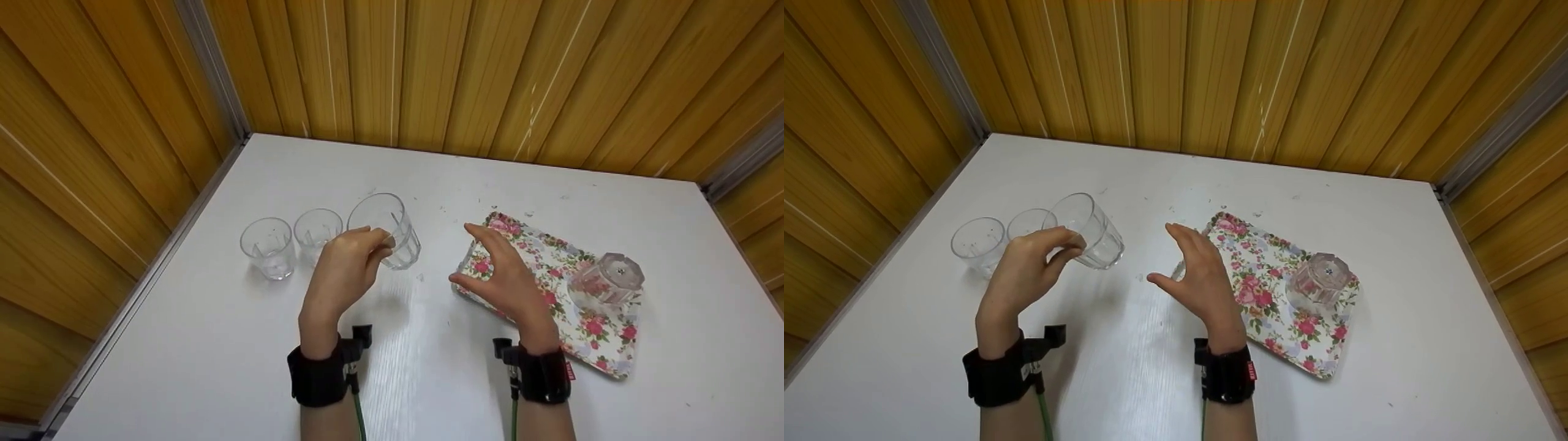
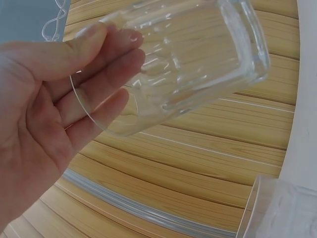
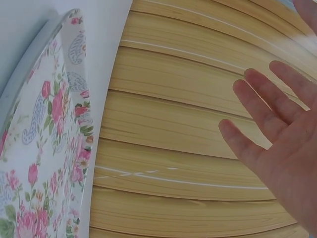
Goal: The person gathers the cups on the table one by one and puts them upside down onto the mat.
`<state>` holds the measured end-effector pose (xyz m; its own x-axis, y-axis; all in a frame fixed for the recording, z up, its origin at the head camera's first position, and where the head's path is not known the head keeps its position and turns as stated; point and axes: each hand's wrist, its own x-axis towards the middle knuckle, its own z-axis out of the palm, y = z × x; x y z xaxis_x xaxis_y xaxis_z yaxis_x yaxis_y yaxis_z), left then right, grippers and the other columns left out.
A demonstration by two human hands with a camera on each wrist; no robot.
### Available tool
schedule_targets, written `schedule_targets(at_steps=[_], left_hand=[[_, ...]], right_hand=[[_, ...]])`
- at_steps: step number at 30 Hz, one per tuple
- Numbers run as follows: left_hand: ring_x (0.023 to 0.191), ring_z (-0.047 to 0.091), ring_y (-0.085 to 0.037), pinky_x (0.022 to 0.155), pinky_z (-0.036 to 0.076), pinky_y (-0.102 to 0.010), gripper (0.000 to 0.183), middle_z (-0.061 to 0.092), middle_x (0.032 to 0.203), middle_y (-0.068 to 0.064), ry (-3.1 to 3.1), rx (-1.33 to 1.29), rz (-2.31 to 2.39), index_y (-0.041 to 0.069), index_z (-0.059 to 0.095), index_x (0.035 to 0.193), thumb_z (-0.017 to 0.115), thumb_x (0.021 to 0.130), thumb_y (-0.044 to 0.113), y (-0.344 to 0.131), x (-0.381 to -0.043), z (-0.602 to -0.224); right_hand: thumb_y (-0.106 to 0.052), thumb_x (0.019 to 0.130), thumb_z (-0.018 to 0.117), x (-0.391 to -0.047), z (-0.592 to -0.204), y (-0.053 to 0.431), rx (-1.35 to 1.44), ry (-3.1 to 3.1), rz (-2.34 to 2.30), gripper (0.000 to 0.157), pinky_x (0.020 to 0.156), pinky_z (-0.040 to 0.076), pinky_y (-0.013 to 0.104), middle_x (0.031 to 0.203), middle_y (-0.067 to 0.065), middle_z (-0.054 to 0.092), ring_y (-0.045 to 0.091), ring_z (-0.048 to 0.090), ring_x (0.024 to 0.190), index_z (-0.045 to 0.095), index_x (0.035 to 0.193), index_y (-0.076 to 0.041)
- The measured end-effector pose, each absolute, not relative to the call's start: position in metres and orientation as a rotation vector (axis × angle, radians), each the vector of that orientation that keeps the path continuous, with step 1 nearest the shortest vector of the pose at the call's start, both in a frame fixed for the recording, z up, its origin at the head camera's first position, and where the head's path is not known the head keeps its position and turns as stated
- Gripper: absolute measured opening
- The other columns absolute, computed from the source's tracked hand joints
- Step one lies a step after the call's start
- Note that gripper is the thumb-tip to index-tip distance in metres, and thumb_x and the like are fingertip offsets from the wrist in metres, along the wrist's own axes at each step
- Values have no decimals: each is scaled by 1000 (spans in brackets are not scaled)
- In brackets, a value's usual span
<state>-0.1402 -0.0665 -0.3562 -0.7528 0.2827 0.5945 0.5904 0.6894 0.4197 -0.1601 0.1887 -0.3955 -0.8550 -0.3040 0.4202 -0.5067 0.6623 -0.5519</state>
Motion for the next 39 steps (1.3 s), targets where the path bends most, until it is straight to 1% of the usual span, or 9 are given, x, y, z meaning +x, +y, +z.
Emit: schedule_targets(at_steps=[3,6,8,10,15,22,27,33,39], left_hand=[[66,57,-11,78,49,-25,5,65,75,3,-2397,-692,-823,10,66,81,66,81,14,-64,-140,-355],[68,59,-13,89,45,-27,4,66,74,3,-2391,-717,-807,9,65,80,66,81,13,-61,-139,-353],[69,61,-13,90,45,-27,4,66,74,4,-2392,-732,-793,9,64,80,66,81,13,-58,-138,-352],[70,62,-14,94,42,-27,4,66,73,3,-2399,-754,-782,8,64,80,66,81,12,-55,-138,-351],[71,63,-14,94,42,-27,3,65,73,3,-2419,-794,-787,8,64,80,66,81,11,-49,-138,-350],[71,61,-15,94,42,-26,11,58,63,4,-2430,-797,-800,11,59,72,67,79,9,-45,-137,-349],[72,63,-15,94,42,-26,8,61,67,5,-2418,-807,-784,11,61,75,67,80,9,-44,-136,-348],[71,64,-12,95,41,-27,3,65,72,4,-2404,-851,-786,8,64,79,66,81,10,-42,-135,-346],[70,64,-10,95,42,-28,5,67,75,2,-2388,-907,-796,7,66,82,65,82,12,-38,-135,-345]], right_hand=[[-34,70,78,-159,-395,185,649,-2608,983,79,103,30,43,137,4,43,22,37,128,40,137,-16],[-37,70,77,-158,-394,182,661,-2615,976,79,103,31,42,137,3,43,21,38,127,39,137,-18],[-38,71,76,-158,-394,180,675,-2613,977,79,103,32,42,137,3,43,21,39,127,39,138,-18],[-38,70,76,-158,-395,178,690,-2604,984,80,102,33,42,136,4,44,21,39,126,39,138,-16],[-37,70,76,-157,-395,176,704,-2599,994,80,102,33,41,137,3,44,20,39,126,39,138,-16],[-35,70,77,-157,-396,174,738,-2580,960,80,102,33,41,136,5,45,20,39,126,39,137,-14],[-36,68,78,-156,-395,173,730,-2593,983,83,102,33,41,136,4,44,20,38,128,39,137,-14],[-38,66,79,-155,-395,172,721,-2627,1038,87,102,33,42,138,4,42,19,35,129,37,139,-16],[-38,66,79,-155,-395,171,717,-2639,1065,88,102,33,41,138,3,41,18,38,127,35,140,-17]])
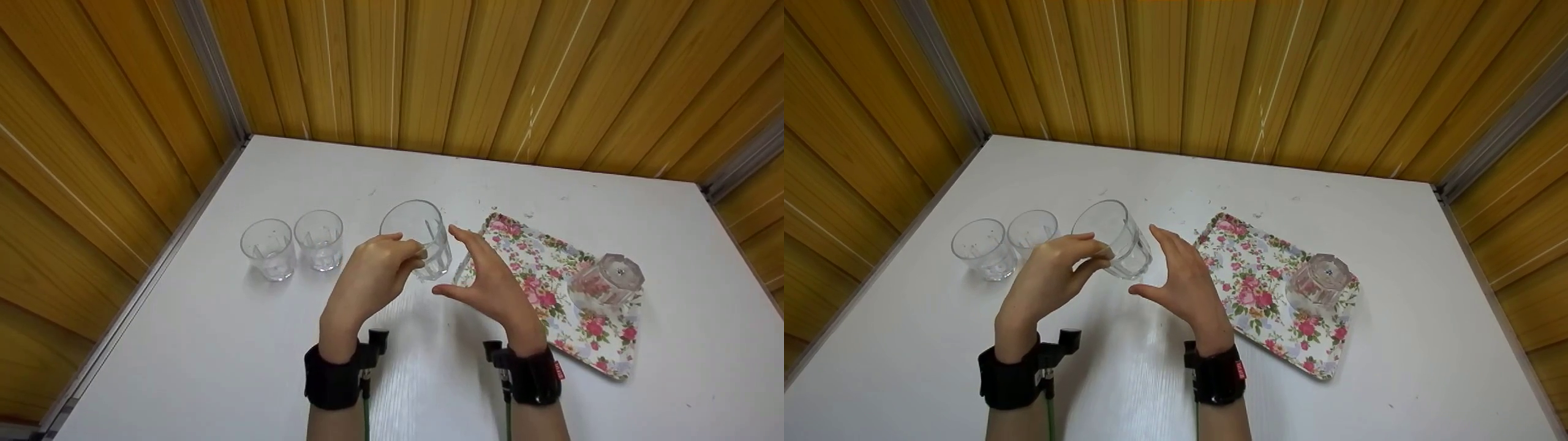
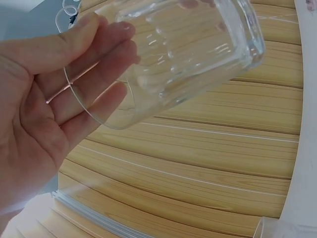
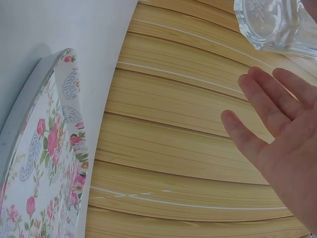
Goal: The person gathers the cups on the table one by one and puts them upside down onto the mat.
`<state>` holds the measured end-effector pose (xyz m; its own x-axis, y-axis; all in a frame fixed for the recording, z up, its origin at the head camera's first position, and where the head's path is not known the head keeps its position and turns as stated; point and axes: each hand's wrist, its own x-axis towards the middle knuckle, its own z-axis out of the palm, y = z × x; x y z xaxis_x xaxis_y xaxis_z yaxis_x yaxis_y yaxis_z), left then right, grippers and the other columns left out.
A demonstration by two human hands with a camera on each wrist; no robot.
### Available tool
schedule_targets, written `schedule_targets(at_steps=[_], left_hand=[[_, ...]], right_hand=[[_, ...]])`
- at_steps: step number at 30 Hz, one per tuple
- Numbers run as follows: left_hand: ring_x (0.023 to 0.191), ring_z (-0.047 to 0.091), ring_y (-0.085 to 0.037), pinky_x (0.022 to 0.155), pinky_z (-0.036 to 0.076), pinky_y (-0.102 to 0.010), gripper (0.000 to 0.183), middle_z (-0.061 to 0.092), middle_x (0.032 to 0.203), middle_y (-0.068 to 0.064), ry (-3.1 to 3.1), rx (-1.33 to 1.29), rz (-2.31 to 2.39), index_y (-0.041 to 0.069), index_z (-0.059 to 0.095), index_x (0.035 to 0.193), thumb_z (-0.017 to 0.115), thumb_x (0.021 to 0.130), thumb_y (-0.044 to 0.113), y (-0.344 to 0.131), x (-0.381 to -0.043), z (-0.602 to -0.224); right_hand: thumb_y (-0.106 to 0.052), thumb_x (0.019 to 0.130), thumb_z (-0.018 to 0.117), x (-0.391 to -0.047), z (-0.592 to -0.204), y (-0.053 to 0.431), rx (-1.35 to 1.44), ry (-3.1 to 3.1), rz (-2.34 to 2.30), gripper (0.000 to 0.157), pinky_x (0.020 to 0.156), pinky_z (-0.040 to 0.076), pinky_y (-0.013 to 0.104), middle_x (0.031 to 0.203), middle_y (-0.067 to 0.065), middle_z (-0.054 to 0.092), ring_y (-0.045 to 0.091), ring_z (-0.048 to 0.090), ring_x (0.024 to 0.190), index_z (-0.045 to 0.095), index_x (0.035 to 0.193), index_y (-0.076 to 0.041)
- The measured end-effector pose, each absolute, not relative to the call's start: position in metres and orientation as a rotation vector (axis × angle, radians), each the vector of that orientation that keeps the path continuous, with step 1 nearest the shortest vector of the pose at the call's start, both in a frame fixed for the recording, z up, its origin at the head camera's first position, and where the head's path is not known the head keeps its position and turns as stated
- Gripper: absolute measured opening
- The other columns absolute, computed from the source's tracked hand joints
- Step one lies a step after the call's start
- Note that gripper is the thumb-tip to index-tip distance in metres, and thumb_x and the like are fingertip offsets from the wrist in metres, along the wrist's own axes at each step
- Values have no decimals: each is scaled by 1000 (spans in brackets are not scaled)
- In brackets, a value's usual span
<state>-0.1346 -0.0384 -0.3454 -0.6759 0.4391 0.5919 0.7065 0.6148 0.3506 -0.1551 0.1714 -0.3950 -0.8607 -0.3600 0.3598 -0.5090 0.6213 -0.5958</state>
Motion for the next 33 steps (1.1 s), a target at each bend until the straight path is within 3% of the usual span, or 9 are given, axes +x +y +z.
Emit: schedule_targets(at_steps=[8,17,27,33], left_hand=[[66,61,-10,95,42,-26,4,63,69,3,-2378,-946,-783,8,65,82,65,83,13,-33,-132,-343],[66,61,-11,93,43,-26,5,59,64,4,-2370,-962,-784,9,63,79,65,83,12,-30,-131,-342],[75,63,-12,93,43,-25,6,67,77,3,-2285,-981,-880,8,66,86,64,84,14,-29,-133,-342],[77,64,-11,93,43,-24,6,68,79,2,-2230,-977,-912,8,66,85,65,83,14,-29,-134,-345]], right_hand=[[-37,63,81,-155,-394,170,706,-2612,1173,91,98,37,43,135,0,43,16,41,123,35,139,-20],[-34,61,83,-155,-394,169,674,-2616,1220,97,96,38,44,136,2,43,18,43,120,31,141,-12],[-33,60,84,-155,-394,169,667,-2609,1270,101,92,41,42,135,2,45,19,49,113,27,143,-18],[-29,61,84,-155,-394,170,696,-2572,1269,100,90,42,40,133,4,48,18,51,110,27,143,-17]])
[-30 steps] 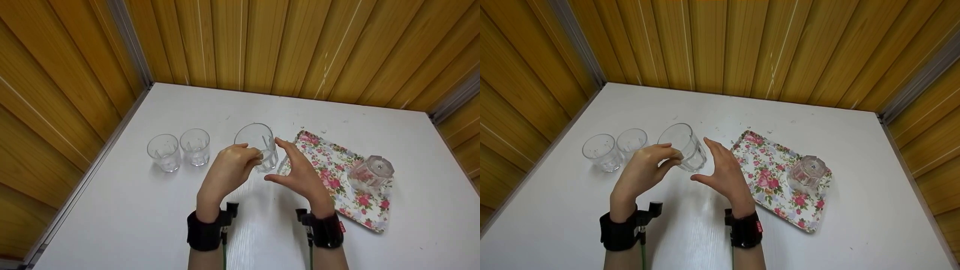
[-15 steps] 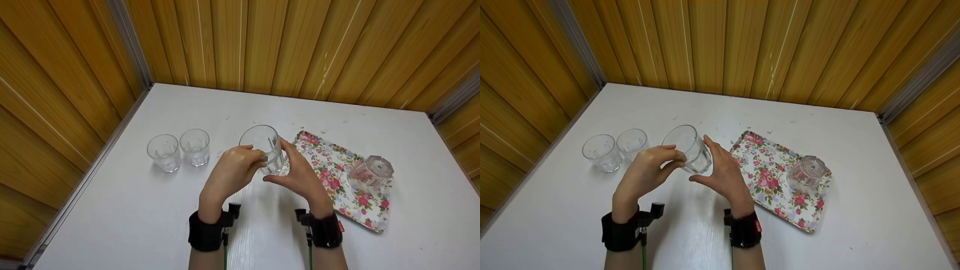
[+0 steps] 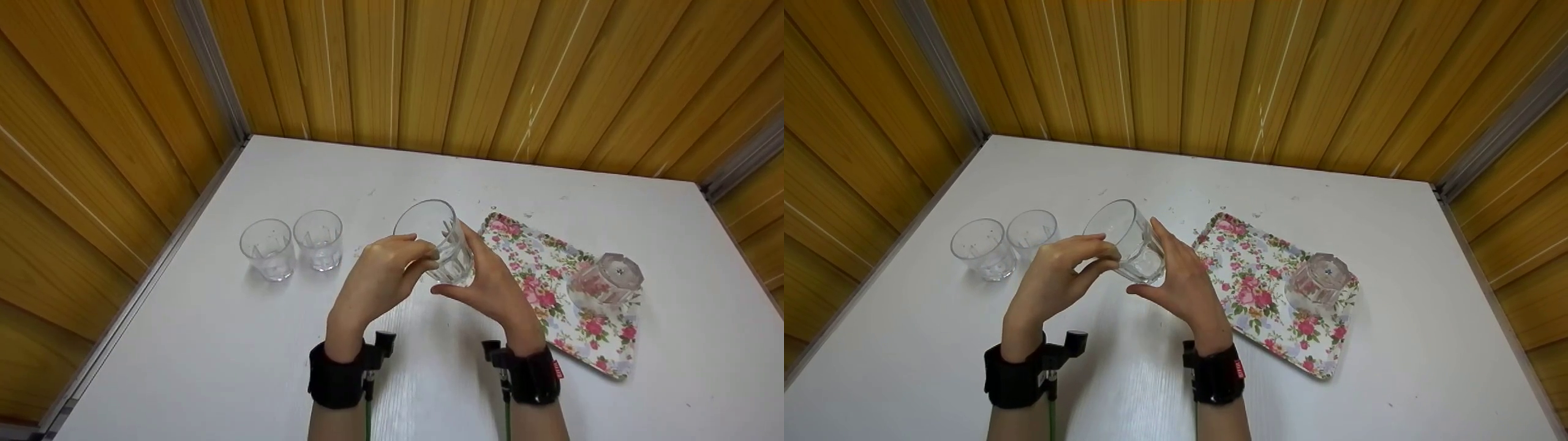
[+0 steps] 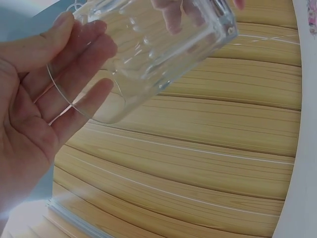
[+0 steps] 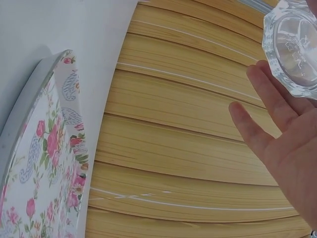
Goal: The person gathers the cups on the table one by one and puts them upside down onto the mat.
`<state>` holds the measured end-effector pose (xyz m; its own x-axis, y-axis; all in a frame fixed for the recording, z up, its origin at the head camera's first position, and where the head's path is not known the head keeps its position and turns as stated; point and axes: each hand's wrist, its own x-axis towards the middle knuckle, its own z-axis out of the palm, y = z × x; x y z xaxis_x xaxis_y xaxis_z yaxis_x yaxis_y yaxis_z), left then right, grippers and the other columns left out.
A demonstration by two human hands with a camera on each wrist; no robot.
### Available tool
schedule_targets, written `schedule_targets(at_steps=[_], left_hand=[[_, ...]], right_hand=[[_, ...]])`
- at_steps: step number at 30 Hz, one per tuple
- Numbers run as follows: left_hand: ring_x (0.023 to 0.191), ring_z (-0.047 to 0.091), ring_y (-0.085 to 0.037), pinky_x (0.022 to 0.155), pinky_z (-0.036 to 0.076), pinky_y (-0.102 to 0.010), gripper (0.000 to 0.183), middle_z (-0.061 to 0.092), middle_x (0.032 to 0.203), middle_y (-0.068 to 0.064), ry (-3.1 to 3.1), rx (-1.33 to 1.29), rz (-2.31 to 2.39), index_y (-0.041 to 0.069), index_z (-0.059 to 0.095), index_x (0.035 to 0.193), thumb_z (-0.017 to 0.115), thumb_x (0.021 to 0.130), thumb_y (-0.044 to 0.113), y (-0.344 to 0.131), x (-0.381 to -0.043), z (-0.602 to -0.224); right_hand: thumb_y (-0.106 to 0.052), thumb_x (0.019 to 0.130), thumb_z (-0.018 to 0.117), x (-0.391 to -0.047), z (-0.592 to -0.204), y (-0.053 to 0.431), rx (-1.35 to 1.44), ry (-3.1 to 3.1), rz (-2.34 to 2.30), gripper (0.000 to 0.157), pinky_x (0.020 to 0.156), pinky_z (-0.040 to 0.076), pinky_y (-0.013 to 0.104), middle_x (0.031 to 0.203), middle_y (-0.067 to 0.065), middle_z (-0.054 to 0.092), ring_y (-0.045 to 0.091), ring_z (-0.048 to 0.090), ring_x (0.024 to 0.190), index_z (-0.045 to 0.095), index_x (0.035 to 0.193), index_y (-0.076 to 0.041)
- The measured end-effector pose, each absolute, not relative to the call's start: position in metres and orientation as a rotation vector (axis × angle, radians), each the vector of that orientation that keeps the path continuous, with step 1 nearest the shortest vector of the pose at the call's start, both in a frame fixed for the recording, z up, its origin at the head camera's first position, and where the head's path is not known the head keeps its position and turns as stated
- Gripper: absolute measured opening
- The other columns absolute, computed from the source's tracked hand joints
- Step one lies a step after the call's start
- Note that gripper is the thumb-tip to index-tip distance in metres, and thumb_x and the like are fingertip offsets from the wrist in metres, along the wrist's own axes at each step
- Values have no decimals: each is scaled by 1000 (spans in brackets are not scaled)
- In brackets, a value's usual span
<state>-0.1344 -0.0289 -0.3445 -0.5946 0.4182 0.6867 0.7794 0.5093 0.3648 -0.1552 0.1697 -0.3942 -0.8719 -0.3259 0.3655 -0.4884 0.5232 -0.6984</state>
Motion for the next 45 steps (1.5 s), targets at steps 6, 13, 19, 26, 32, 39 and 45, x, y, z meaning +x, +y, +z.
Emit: schedule_targets(at_steps=[6,13,19,26,32,39,45], left_hand=[[72,60,-9,94,42,-23,5,65,77,3,-2187,-976,-952,9,64,83,63,85,14,-29,-137,-347],[70,54,-8,87,44,-19,7,62,77,4,-2191,-961,-989,10,62,83,60,87,15,-29,-139,-348],[74,51,-8,65,44,-18,10,58,80,3,-2220,-914,-1023,11,62,83,59,88,20,-34,-139,-348],[76,53,-12,66,44,-18,13,57,82,3,-2232,-870,-1038,11,63,80,62,85,23,-36,-141,-349],[76,51,-10,66,44,-18,15,57,82,4,-2258,-852,-1032,11,62,79,63,85,25,-37,-142,-350],[76,50,-7,66,43,-18,14,57,81,5,-2266,-842,-1045,12,62,79,64,84,25,-39,-142,-351],[75,49,-6,65,43,-18,15,56,81,6,-2303,-821,-1044,13,62,79,63,84,27,-39,-143,-352]], right_hand=[[-34,63,82,-154,-393,170,668,-2601,1260,98,89,42,41,130,4,49,18,51,111,27,143,-16],[-35,64,81,-154,-393,171,667,-2598,1265,96,87,44,39,128,4,51,18,52,108,29,142,-16],[-31,64,82,-155,-393,173,729,-2540,1290,94,86,44,40,131,2,50,18,52,110,30,141,-19],[-33,62,82,-152,-389,178,640,-2584,1238,94,91,42,46,135,6,47,24,48,117,32,141,-23],[-38,60,83,-149,-386,181,564,-2625,1208,96,92,40,50,135,9,46,28,47,117,32,140,-25],[-40,63,80,-147,-384,185,558,-2623,1243,92,93,39,50,137,5,44,23,45,119,31,140,-29],[-26,64,82,-147,-382,189,618,-2555,1281,90,97,35,47,138,7,43,23,42,123,33,140,-20]])
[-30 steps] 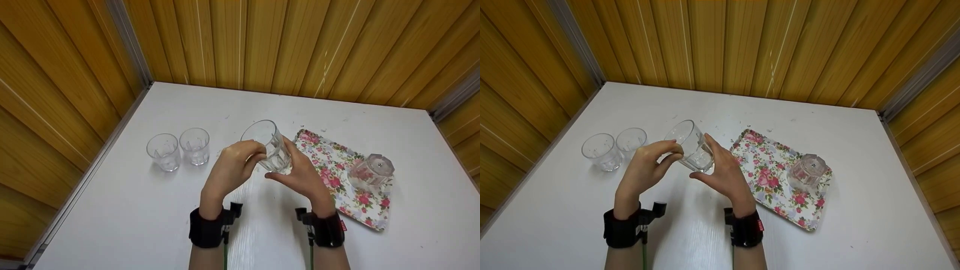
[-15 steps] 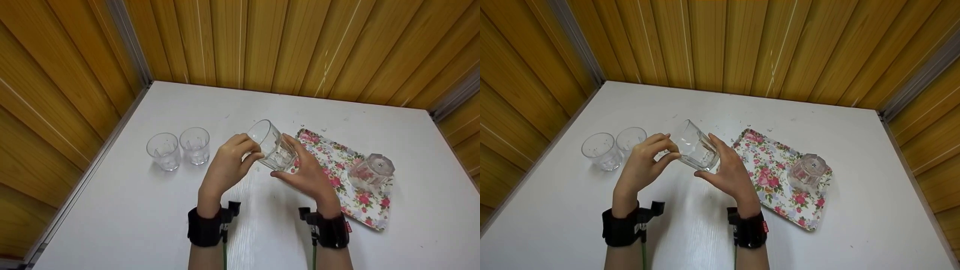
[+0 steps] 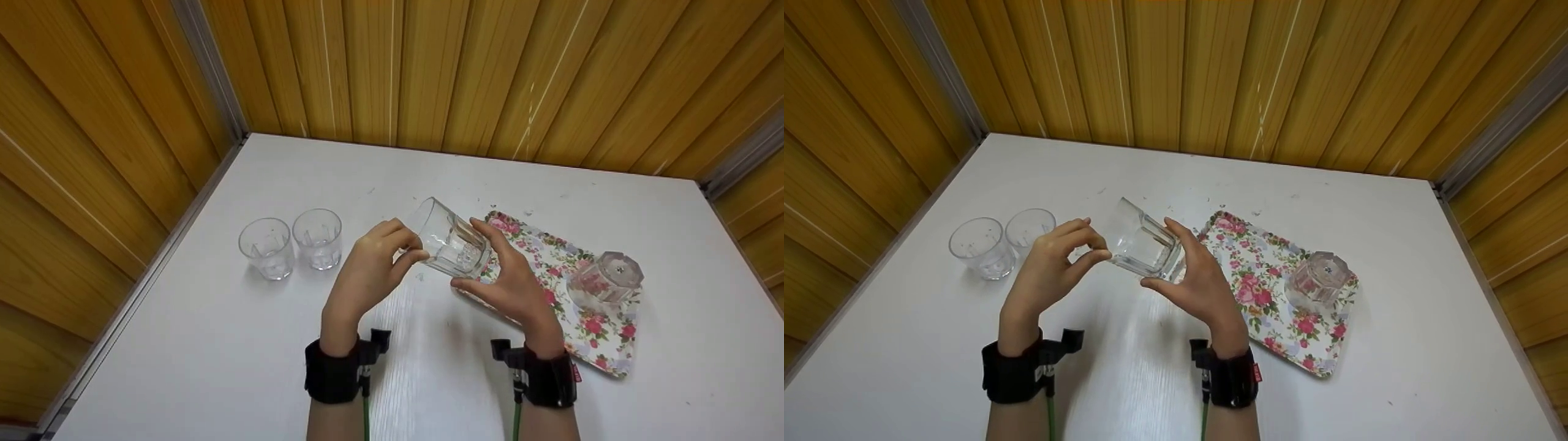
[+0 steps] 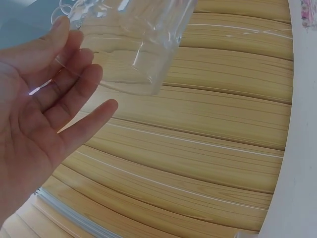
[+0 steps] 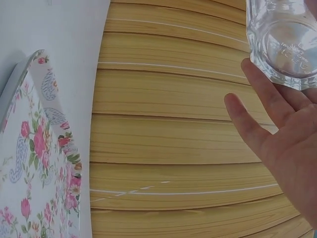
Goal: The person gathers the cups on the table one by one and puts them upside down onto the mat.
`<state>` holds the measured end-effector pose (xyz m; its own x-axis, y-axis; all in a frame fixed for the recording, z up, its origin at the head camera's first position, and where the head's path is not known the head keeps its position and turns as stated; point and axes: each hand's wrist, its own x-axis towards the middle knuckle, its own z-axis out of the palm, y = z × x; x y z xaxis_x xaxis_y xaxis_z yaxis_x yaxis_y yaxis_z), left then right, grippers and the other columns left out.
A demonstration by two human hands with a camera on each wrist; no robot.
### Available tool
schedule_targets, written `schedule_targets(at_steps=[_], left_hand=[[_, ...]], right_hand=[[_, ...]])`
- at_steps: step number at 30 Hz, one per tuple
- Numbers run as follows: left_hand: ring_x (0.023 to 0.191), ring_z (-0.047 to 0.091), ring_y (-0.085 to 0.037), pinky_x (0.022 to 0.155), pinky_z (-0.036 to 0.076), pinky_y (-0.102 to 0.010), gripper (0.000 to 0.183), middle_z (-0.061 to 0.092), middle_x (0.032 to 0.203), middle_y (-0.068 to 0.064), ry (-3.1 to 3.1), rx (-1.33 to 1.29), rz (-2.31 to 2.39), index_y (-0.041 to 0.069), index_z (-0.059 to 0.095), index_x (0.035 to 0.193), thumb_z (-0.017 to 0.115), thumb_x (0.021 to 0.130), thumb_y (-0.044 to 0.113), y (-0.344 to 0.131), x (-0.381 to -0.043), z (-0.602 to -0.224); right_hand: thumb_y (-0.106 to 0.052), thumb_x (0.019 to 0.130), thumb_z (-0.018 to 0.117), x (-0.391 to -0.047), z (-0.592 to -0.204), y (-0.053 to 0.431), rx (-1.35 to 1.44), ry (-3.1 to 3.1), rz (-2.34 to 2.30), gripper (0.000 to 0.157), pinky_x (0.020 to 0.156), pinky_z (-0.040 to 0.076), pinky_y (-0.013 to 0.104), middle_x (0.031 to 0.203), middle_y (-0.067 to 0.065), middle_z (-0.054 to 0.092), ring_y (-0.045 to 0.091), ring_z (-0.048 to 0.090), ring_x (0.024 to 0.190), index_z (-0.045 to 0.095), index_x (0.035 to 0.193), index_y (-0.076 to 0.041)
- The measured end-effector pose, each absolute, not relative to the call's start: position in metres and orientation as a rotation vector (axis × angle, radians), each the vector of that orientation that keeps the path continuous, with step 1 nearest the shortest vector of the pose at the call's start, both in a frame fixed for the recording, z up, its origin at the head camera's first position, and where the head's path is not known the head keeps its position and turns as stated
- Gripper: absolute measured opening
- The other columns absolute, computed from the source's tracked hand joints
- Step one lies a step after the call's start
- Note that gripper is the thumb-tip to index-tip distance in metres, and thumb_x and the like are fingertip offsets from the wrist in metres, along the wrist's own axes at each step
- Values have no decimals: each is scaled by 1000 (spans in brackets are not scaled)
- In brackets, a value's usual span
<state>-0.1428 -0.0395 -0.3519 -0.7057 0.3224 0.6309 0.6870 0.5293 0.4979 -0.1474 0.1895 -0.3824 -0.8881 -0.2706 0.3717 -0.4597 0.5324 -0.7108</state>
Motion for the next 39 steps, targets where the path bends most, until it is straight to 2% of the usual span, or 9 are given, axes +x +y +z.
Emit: schedule_targets(at_steps=[6,15,20,26,33,39], left_hand=[[74,50,-6,65,43,-18,15,57,80,6,-2323,-816,-1026,13,63,79,64,83,27,-40,-144,-352],[75,52,-8,67,44,-21,13,58,79,5,-2390,-790,-993,14,64,78,66,82,25,-41,-144,-353],[76,53,-9,67,44,-22,13,59,79,4,-2410,-778,-983,13,65,77,68,81,25,-41,-145,-354],[78,55,-10,69,45,-23,14,60,79,5,-2458,-757,-1000,14,65,76,68,81,26,-41,-145,-354],[76,56,-10,68,46,-23,15,60,79,5,-2533,-729,-1023,14,66,78,66,83,28,-40,-145,-354],[78,59,-14,68,46,-25,17,61,79,4,-2560,-705,-997,13,67,78,66,82,29,-39,-146,-355]], right_hand=[[-21,65,82,-148,-382,192,673,-2483,1266,89,101,31,48,139,8,42,23,38,127,34,139,-13],[-19,64,83,-147,-380,195,702,-2437,1234,90,103,29,49,139,9,42,23,35,129,34,139,-10],[-16,64,82,-147,-379,196,716,-2406,1215,89,103,30,48,138,10,43,22,37,128,35,139,-8],[-15,64,83,-147,-378,196,748,-2365,1168,88,102,32,42,136,9,45,19,39,126,35,138,-8],[-11,64,82,-146,-377,195,787,-2331,1153,87,99,35,47,136,13,44,24,42,125,36,137,-5],[-7,66,80,-146,-375,195,810,-2310,1184,85,98,38,32,135,14,45,27,47,121,35,138,-5]])
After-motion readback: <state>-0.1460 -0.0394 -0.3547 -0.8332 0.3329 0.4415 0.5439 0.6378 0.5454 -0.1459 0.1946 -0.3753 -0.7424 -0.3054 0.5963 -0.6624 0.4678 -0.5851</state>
